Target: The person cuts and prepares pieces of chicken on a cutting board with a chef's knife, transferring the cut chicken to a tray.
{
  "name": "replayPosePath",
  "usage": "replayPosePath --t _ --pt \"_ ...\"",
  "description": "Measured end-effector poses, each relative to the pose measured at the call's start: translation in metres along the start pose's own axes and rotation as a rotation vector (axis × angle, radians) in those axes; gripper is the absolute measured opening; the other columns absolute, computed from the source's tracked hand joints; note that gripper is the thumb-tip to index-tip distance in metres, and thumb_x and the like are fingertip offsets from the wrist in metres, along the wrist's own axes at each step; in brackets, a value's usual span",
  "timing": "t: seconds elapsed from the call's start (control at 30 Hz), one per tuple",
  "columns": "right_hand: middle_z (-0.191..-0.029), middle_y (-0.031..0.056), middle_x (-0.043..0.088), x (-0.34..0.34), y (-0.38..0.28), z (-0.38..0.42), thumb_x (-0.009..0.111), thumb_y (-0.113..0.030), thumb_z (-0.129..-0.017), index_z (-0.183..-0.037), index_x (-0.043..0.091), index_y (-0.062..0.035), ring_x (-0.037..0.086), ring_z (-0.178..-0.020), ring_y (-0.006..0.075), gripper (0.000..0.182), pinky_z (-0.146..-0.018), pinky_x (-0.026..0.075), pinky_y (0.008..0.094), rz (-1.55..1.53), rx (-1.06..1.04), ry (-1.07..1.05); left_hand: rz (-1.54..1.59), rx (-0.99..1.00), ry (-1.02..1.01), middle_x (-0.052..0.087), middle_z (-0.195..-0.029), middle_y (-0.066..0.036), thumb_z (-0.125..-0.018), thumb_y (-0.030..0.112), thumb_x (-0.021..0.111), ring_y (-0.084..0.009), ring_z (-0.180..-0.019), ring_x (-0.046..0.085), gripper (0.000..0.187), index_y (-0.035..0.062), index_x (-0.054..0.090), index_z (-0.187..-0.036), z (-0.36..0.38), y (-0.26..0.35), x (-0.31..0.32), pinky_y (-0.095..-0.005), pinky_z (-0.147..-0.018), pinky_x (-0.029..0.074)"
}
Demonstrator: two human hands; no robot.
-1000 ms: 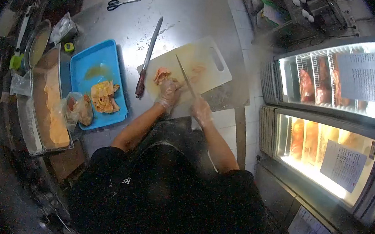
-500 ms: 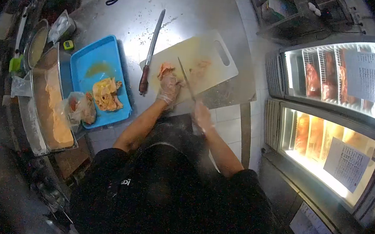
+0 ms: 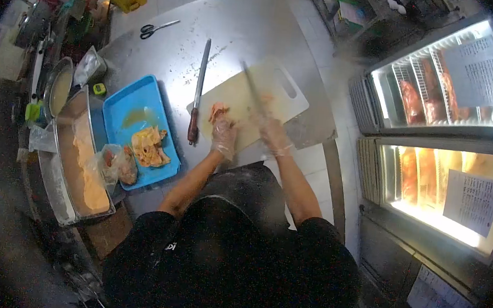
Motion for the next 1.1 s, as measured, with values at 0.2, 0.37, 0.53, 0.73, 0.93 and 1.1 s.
replayPosePath --t 0.2,0.37,0.53,0.73,0.93,1.1 --pt "-0.106 0.0199 0.056 0.027 0.116 -0.016 0.046 -0.027 -0.09 -0.113 0.051 -0.0036 0.056 -0.094 0.034 0.033 -0.076 0.047 0.045 0.07 -0.057 0.108 0.252 -0.222 -0.201 0.06 -0.071 -0.009 -0.075 0.023 0.068 -0.025 -0.063 0.056 0.025 -0.0008 0.061 -0.077 -0.028 0.01 -0.001 -0.0361 -0.061 0.046" --pt "-0.103 0.0216 0.06 0.035 0.091 0.034 0.046 -0.031 -0.089 -0.111 0.054 -0.0039 0.058 -0.094 0.0367 0.036 -0.075 0.049 0.0456 0.058 -0.222 0.017 -0.028 0.196 -0.053 0.054 -0.114 -0.021 -0.07 0.026 0.069 -0.0336 -0.109 0.05 0.054 0.0011 0.051 -0.115 0.003 0.0 0.006 -0.0441 -0.091 0.038" --pt "-0.08 0.025 0.062 0.008 0.043 0.054 0.049 -0.033 -0.088 -0.085 0.061 -0.0012 0.06 -0.077 0.0428 0.034 -0.068 0.048 0.0496 0.025 -0.015 0.014 -0.24 0.438 -0.108 0.035 -0.132 -0.026 -0.064 0.033 0.073 -0.0427 -0.127 0.028 0.09 -0.0008 0.029 -0.135 0.013 0.013 0.01 -0.0496 -0.108 0.019" --pt "-0.068 0.0227 0.059 -0.005 0.083 0.048 0.051 -0.032 -0.088 -0.077 0.059 -0.0008 0.058 -0.065 0.0425 0.034 -0.061 0.046 0.0508 0.105 -0.163 0.212 -0.36 0.488 -0.005 0.052 -0.114 -0.02 -0.069 0.03 0.066 -0.0378 -0.114 0.044 0.052 0.0037 0.055 -0.113 -0.032 0.034 0.031 -0.0479 -0.1 0.032" --pt "-0.072 0.0245 0.058 -0.017 0.094 0.055 0.051 -0.03 -0.088 -0.082 0.058 -0.0011 0.057 -0.07 0.0437 0.03 -0.063 0.045 0.051 0.008 -0.093 0.157 -0.333 0.371 -0.238 0.057 -0.084 -0.014 -0.074 0.023 0.059 -0.0318 -0.082 0.057 0.017 0.0086 0.056 -0.082 -0.027 0.034 0.047 -0.048 -0.072 0.046" --pt "-0.075 0.0261 0.058 -0.017 0.112 0.06 0.048 -0.033 -0.09 -0.079 0.058 -0.0007 0.057 -0.072 0.0451 0.035 -0.063 0.043 0.0527 -0.053 -0.126 0.085 -0.629 0.539 0.037 0.058 -0.083 -0.013 -0.081 0.023 0.056 -0.0281 -0.077 0.058 0.014 0.0097 0.058 -0.085 -0.029 -0.002 0.067 -0.039 -0.065 0.049"
Point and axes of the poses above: each hand's wrist, its own z-axis away from the middle knuckle, its own x-axis out of the palm, y = z × x, the point moved 1 cm from there along -z, towards the middle knuckle
